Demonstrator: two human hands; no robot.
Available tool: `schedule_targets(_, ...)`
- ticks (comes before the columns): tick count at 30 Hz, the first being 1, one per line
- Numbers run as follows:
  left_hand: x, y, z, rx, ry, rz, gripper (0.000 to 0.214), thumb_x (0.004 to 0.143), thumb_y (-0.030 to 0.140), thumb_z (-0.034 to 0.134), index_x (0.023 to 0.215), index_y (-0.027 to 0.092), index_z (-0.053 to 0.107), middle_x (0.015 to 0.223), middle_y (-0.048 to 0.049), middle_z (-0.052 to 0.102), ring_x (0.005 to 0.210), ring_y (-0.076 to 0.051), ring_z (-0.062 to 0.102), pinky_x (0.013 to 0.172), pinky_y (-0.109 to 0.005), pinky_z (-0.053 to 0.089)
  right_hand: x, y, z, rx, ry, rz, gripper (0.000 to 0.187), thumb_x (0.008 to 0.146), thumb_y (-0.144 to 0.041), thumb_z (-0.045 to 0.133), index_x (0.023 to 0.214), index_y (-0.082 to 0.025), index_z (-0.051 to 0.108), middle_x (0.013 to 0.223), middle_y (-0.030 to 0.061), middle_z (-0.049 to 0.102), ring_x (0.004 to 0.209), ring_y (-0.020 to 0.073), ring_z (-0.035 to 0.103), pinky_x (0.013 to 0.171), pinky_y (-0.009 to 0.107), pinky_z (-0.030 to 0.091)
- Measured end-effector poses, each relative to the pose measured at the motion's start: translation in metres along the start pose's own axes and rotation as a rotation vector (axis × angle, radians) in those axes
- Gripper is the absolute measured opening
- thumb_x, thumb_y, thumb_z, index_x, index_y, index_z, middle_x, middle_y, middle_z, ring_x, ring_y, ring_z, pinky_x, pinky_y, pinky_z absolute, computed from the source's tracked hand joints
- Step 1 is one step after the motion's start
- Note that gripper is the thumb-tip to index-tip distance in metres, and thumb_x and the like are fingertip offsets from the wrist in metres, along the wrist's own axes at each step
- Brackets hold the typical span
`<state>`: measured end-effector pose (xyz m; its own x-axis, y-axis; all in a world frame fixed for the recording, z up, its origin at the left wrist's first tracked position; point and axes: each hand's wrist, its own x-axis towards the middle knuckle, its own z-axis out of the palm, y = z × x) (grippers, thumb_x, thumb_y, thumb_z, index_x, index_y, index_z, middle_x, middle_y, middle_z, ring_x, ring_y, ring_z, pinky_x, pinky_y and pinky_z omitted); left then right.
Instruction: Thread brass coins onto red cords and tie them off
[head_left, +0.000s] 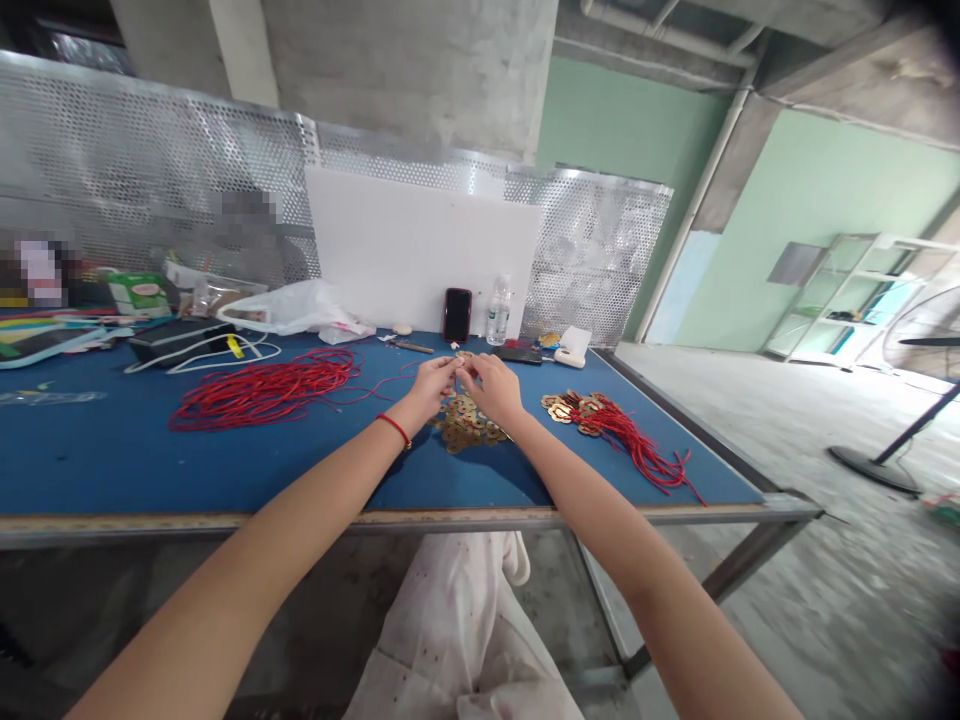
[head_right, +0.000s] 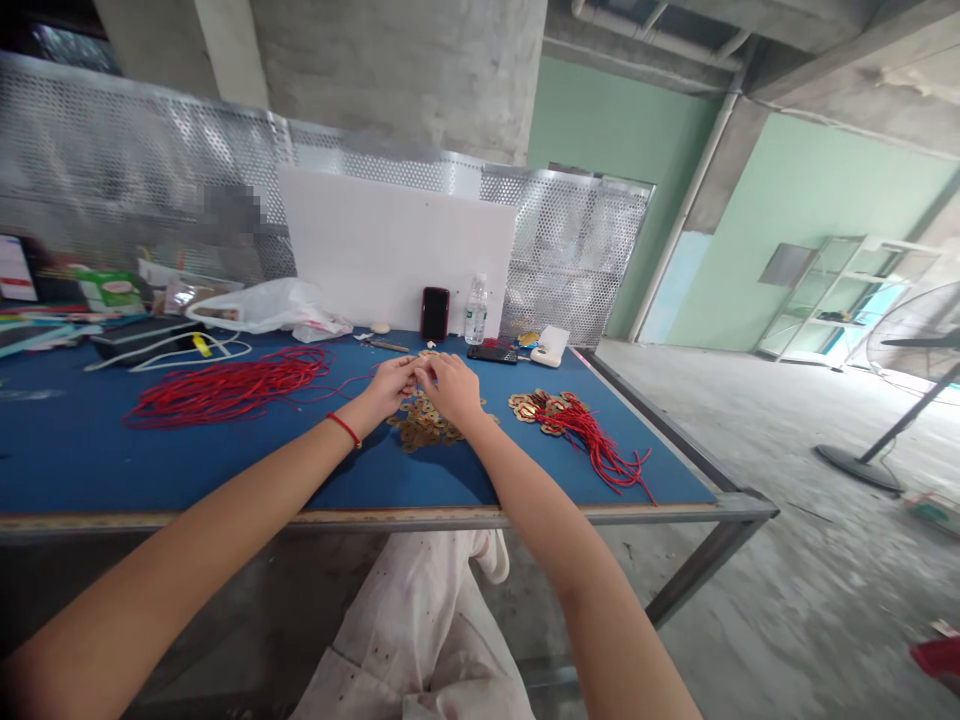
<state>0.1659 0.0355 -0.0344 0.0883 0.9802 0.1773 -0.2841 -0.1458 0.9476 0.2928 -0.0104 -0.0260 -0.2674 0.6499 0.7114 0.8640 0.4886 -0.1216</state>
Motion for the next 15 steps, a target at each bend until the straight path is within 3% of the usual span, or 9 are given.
schedule_targets(8, -0.0039, 0.0066, 0.0021, -0.074, -0.004, -0.042, 0.028, 0.06, 0.029, 0.079, 0.063, 0.012, 0.057, 0.051, 0.0039, 0.049, 0.036, -0.001, 0.028, 0.039, -0.019, 0.015, 0.0014, 0.0049, 0.0082, 0.134, -0.113, 0.261, 0.026, 0.093, -0.024, 0.037, 0.103, -0.021, 0.061, 0.1, 0.0051, 0.065, 0.089, 0.0175, 0.056, 0.074, 0.026, 0.038)
schedule_targets(15, -0.007, 0.0096, 0.0038, -0.119, 0.005, -0.067, 0.025, 0.061, 0.024, 0.079, 0.062, 0.01, 0.058, 0.05, 0.0038, 0.049, 0.035, -0.001, 0.029, 0.037, -0.018, 0.016, 0.0014, 0.0052, 0.0057, 0.152, -0.031, 0.28, 0.024, 0.091, -0.025, 0.041, 0.103, -0.019, 0.06, 0.098, 0.0062, 0.061, 0.092, 0.0182, 0.053, 0.079, 0.028, 0.038)
